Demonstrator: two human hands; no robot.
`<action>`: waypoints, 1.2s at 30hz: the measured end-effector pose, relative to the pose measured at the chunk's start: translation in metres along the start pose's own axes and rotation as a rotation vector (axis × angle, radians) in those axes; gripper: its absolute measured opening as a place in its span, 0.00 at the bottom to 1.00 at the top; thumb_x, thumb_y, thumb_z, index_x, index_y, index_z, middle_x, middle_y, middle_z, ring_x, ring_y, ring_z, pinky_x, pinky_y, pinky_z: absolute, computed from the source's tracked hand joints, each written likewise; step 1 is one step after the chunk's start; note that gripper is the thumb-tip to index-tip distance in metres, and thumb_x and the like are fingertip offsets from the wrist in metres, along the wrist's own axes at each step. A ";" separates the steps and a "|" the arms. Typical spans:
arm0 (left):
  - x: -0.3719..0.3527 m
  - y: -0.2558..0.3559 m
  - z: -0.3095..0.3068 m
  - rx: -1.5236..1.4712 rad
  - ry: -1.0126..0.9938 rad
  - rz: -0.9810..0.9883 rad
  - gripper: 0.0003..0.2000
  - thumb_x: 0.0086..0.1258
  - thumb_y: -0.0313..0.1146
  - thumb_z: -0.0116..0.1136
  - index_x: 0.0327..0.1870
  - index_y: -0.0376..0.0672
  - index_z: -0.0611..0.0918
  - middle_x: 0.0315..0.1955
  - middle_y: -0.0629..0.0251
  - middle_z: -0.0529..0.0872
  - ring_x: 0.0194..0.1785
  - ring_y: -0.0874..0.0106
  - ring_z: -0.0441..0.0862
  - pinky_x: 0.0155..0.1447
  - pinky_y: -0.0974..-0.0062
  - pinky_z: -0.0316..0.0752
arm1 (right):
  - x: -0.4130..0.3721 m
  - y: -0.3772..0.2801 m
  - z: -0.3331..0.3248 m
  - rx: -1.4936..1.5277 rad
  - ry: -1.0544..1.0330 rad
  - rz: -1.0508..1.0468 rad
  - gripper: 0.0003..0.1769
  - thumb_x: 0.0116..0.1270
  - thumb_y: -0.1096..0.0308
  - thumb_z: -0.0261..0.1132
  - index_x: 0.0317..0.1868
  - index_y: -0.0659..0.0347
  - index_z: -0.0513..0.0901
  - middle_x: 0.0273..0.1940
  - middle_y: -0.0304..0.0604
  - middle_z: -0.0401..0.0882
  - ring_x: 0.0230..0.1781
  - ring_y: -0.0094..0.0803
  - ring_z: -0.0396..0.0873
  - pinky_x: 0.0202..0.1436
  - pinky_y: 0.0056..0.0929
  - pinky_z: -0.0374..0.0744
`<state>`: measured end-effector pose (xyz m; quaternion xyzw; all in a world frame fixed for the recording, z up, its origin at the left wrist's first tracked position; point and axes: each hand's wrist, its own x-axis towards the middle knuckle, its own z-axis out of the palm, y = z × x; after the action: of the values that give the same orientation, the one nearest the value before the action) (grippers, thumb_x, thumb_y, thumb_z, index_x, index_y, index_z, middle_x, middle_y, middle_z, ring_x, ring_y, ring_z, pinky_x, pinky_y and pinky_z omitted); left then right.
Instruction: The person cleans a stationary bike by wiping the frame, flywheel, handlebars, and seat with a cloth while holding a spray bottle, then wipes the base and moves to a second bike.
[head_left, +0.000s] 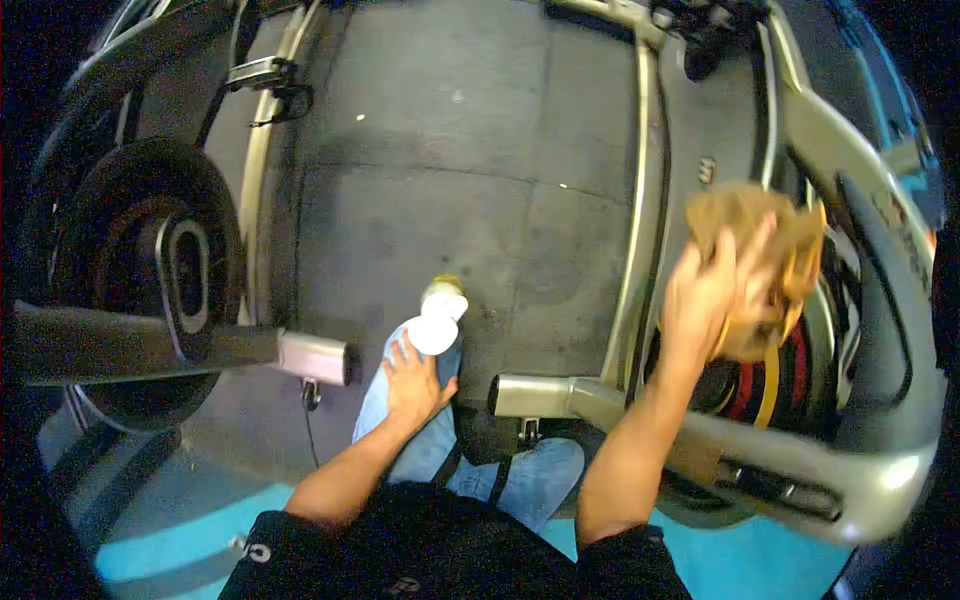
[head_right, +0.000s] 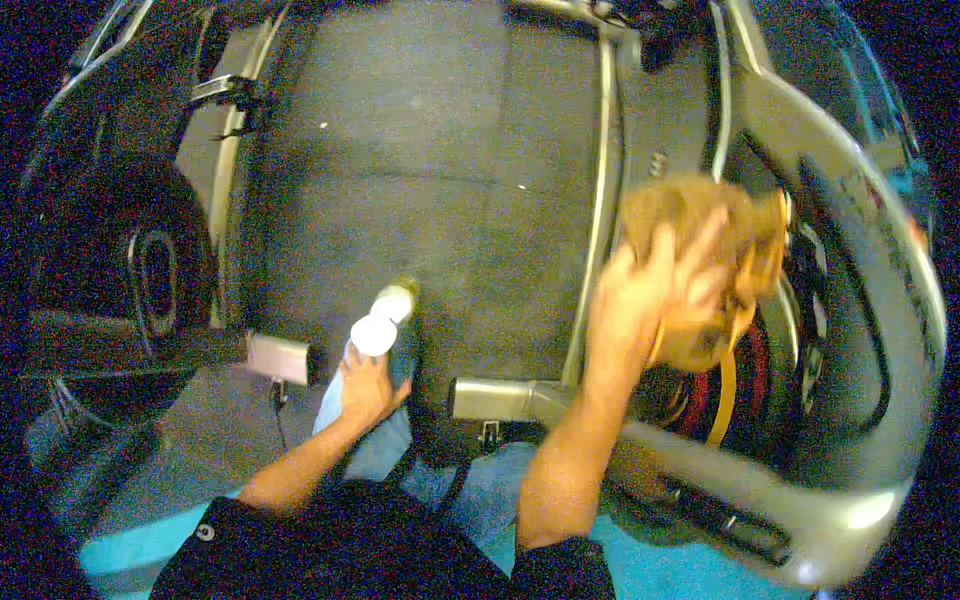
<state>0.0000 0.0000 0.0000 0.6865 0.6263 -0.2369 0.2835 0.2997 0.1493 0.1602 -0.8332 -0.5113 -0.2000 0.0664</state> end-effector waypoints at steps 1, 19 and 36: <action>-0.013 0.002 0.010 -0.010 0.031 -0.008 0.47 0.58 0.58 0.63 0.74 0.43 0.57 0.71 0.42 0.58 0.73 0.41 0.52 0.67 0.36 0.58 | -0.023 0.013 -0.007 0.012 -0.002 -0.037 0.16 0.54 0.67 0.65 0.45 0.58 0.80 0.77 0.44 0.52 0.70 0.60 0.59 0.68 0.58 0.61; 0.073 0.035 -0.067 -1.001 0.570 0.055 0.52 0.45 0.45 0.79 0.71 0.37 0.60 0.69 0.43 0.64 0.75 0.48 0.56 0.73 0.47 0.56 | -0.061 0.021 -0.058 0.032 -0.305 -0.029 0.14 0.53 0.65 0.64 0.36 0.63 0.74 0.77 0.56 0.43 0.69 0.69 0.56 0.69 0.63 0.54; 0.018 -0.052 -0.116 -0.756 0.865 0.672 0.19 0.52 0.37 0.76 0.43 0.41 0.83 0.45 0.58 0.86 0.54 0.58 0.83 0.63 0.59 0.75 | -0.074 0.016 -0.036 0.028 -0.098 -0.131 0.19 0.61 0.63 0.62 0.52 0.60 0.78 0.79 0.44 0.42 0.66 0.68 0.61 0.67 0.71 0.58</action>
<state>-0.0532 0.0952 0.0673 0.7309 0.4756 0.3971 0.2863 0.2746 0.0696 0.1649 -0.8056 -0.5702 -0.1558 0.0397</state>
